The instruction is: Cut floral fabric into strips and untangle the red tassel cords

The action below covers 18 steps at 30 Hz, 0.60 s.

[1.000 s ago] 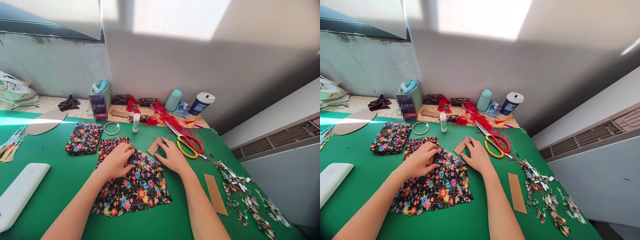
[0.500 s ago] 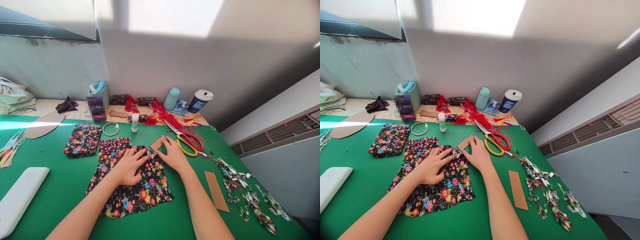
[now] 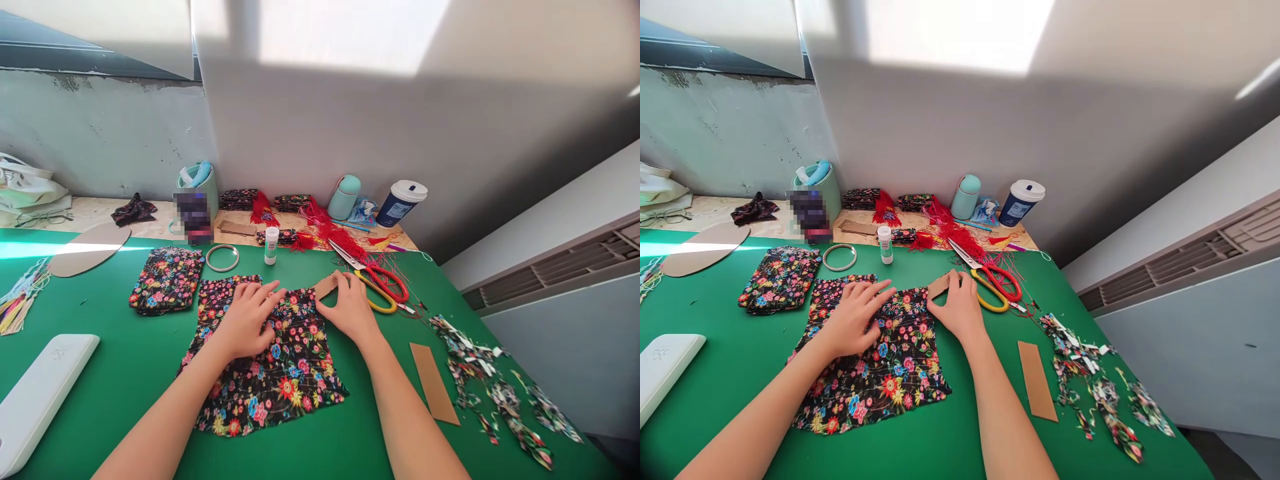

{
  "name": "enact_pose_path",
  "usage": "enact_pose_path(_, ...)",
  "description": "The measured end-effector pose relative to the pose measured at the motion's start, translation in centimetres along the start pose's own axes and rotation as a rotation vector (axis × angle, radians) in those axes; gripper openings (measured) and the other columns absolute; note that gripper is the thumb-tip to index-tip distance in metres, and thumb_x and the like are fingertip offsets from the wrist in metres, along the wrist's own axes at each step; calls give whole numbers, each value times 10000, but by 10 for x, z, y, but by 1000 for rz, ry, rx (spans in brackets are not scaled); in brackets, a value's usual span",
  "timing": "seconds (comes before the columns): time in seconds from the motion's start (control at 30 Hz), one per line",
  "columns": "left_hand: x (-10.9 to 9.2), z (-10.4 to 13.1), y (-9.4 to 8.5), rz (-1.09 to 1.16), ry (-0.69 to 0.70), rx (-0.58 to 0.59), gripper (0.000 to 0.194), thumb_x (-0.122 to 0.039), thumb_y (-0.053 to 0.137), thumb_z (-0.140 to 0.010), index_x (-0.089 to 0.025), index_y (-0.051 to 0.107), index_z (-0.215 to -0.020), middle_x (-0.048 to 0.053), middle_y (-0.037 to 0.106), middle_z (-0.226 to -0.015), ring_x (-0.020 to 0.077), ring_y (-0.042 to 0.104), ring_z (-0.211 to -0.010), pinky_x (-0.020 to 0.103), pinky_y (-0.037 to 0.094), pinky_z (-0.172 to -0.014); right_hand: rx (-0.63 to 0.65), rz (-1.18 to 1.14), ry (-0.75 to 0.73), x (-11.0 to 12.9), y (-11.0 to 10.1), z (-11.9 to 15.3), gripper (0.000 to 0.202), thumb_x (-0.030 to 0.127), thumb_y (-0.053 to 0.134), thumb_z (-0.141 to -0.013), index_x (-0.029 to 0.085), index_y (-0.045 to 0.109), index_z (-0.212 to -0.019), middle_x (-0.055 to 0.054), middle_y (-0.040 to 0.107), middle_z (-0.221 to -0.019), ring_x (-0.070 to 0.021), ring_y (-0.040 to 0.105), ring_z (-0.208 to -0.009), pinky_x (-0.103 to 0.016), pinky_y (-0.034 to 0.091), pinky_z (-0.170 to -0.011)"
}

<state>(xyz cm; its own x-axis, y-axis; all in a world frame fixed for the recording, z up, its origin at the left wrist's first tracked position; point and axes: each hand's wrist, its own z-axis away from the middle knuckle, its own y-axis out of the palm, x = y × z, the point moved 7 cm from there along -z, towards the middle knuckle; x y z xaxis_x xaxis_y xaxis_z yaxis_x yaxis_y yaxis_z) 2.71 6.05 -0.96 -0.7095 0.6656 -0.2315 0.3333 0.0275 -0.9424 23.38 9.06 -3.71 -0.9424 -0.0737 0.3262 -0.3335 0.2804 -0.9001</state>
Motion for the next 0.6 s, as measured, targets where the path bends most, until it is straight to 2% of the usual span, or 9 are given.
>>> enact_pose_path(0.07,16,2,-13,-32,-110,-118,552,-144,418,-782,-191,444,-1331,105,499,-1346,282,457,-1149,462,313,-994,-100,-15,15,1,-10,-1,621,433,633,-691,105,479,-1195,-212,418,-1183,-387,424,-1147,-505,384,-970)
enact_pose_path(0.13,31,6,-21,-44,-208,-197,541,-149,404,-817,-167,397,-1358,132,499,-1328,288,452,-1175,451,349,-984,-219,-66,25,2,-22,0,557,422,632,-705,135,486,-1160,-200,373,-1212,-377,395,-1184,-505,360,-996)
enact_pose_path(0.2,42,9,-23,-44,-272,-231,558,-193,425,-839,-141,338,-1387,163,483,-1323,304,435,-1207,462,366,-988,-314,-137,51,1,-31,1,531,441,616,-727,158,477,-1155,-188,349,-1231,-359,374,-1210,-506,339,-1017)
enact_pose_path(0.27,47,11,-18,-23,-266,-203,574,-260,452,-854,-135,314,-1397,173,481,-1317,309,429,-1225,470,368,-1004,-359,-220,92,-2,-35,1,572,484,611,-728,174,456,-1183,-166,360,-1213,-340,380,-1202,-514,339,-1014)
enact_pose_path(0.4,47,14,3,33,-209,-51,658,-437,510,-844,-141,326,-1402,164,437,-1390,327,368,-1299,491,310,-1067,-327,-335,152,-6,-35,2,625,521,599,-717,228,457,-1250,-93,349,-1130,-289,415,-1119,-523,343,-1005)
enact_pose_path(0.47,45,14,9,64,-208,-15,691,-486,534,-822,-146,350,-1395,158,400,-1431,341,316,-1337,507,274,-1089,-306,-347,156,-5,-34,1,599,512,570,-725,246,485,-1256,-70,311,-1087,-277,407,-1086,-525,331,-1012)
enact_pose_path(0.53,41,12,9,135,-233,-50,643,-478,555,-811,-153,424,-1351,155,438,-1407,340,342,-1324,512,276,-1088,-283,-378,151,-3,-32,2,590,501,537,-735,243,491,-1263,-57,294,-1038,-275,405,-1057,-528,341,-1000)
enact_pose_path(0.6,39,8,5,287,-327,-154,522,-433,558,-815,-146,528,-1250,161,557,-1280,324,472,-1220,505,343,-1045,-262,-429,120,4,-30,3,611,484,521,-742,229,454,-1293,-58,302,-1019,-273,422,-1034,-529,363,-980)
